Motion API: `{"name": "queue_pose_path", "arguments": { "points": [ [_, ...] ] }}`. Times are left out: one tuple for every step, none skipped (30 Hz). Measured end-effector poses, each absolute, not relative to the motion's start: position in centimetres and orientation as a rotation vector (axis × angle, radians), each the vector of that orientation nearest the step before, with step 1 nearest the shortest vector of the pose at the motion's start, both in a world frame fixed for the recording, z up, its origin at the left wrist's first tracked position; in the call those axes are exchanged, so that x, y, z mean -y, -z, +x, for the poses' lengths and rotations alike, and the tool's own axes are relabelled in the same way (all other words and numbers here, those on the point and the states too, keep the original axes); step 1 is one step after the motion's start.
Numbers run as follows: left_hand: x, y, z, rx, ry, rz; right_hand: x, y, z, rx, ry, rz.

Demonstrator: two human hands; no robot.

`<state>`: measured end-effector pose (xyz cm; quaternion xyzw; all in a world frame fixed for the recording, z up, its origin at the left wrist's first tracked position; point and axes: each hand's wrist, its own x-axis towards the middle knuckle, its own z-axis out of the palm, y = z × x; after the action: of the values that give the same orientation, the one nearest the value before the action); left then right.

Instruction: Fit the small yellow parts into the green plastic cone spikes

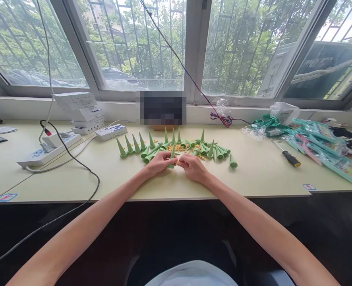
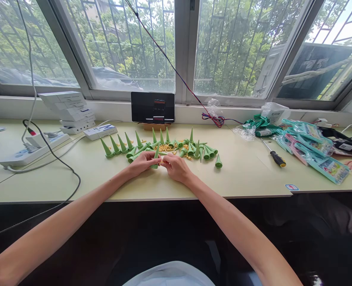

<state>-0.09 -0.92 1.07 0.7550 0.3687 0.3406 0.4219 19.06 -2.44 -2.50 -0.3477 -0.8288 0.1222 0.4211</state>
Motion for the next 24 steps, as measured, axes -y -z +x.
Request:
{"name": "queue_pose_path", "arguments": {
  "points": [
    [0.93,-1.09,-0.09,-0.925,-0.853,1.892,2.47,2.46,19.05,2.076,-0.310,-0.873],
    [0.95,-1.12,-0.09,-0.927,-0.852,1.894,2.49,2.43,19.03,2.076,-0.314,-0.875],
    [0.98,-1.15,-0.09,-0.930,-0.851,1.896,2.52,2.41,19.02,2.076,-0.319,-0.876],
    [1.01,-1.17,-0.10,-0.933,-0.848,1.897,2.53,2.39,19.01,2.076,-0.325,-0.877],
    [1.04,-1.18,-0.11,-0.936,-0.845,1.896,2.54,2.38,19.00,2.076,-0.328,-0.877],
    [1.05,-1.18,-0.13,-0.940,-0.842,1.893,2.54,2.38,19.00,2.076,-0.331,-0.877],
    [1.04,-1.16,-0.14,-0.942,-0.840,1.889,2.53,2.38,18.99,2.077,-0.334,-0.878],
    [1.02,-1.13,-0.16,-0.942,-0.839,1.886,2.53,2.38,18.99,2.077,-0.334,-0.880],
    [0.98,-1.09,-0.17,-0.941,-0.841,1.883,2.52,2.38,18.98,2.077,-0.334,-0.883],
    [0.93,-1.04,-0.17,-0.937,-0.844,1.884,2.51,2.38,18.97,2.076,-0.336,-0.886],
    [0.88,-0.99,-0.16,-0.932,-0.849,1.887,2.51,2.37,18.97,2.071,-0.338,-0.891],
    [0.84,-0.94,-0.15,-0.927,-0.856,1.891,2.52,2.35,18.96,2.063,-0.344,-0.895],
    [0.81,-0.90,-0.15,-0.925,-0.867,1.894,2.53,2.33,18.95,2.052,-0.352,-0.902],
    [0.79,-0.88,-0.14,-0.926,-0.880,1.894,2.55,2.29,18.95,2.041,-0.358,-0.908],
    [0.80,-0.86,-0.14,-0.930,-0.891,1.889,2.58,2.25,18.95,2.032,-0.363,-0.912],
    [0.82,-0.85,-0.15,-0.935,-0.899,1.879,2.60,2.20,18.95,2.026,-0.366,-0.915],
    [0.85,-0.84,-0.17,-0.939,-0.904,1.867,2.63,2.15,18.95,2.023,-0.367,-0.916],
    [0.88,-0.82,-0.19,-0.940,-0.904,1.854,2.65,2.11,18.96,2.022,-0.366,-0.914],
    [0.89,-0.78,-0.22,-0.940,-0.901,1.843,2.66,2.07,18.97,2.021,-0.364,-0.913],
    [0.88,-0.74,-0.25,-0.937,-0.899,1.834,2.67,2.04,18.98,2.020,-0.362,-0.911],
    [0.84,-0.67,-0.28,-0.936,-0.900,1.827,2.68,2.02,18.98,2.020,-0.361,-0.908],
    [0.79,-0.60,-0.31,-0.935,-0.902,1.821,2.69,2.01,18.98,2.021,-0.358,-0.904],
    [0.72,-0.52,-0.33,-0.934,-0.902,1.816,2.70,2.00,18.98,2.021,-0.355,-0.900],
    [0.63,-0.44,-0.35,-0.931,-0.903,1.812,2.71,1.99,18.97,2.022,-0.352,-0.897]
  ]
}}
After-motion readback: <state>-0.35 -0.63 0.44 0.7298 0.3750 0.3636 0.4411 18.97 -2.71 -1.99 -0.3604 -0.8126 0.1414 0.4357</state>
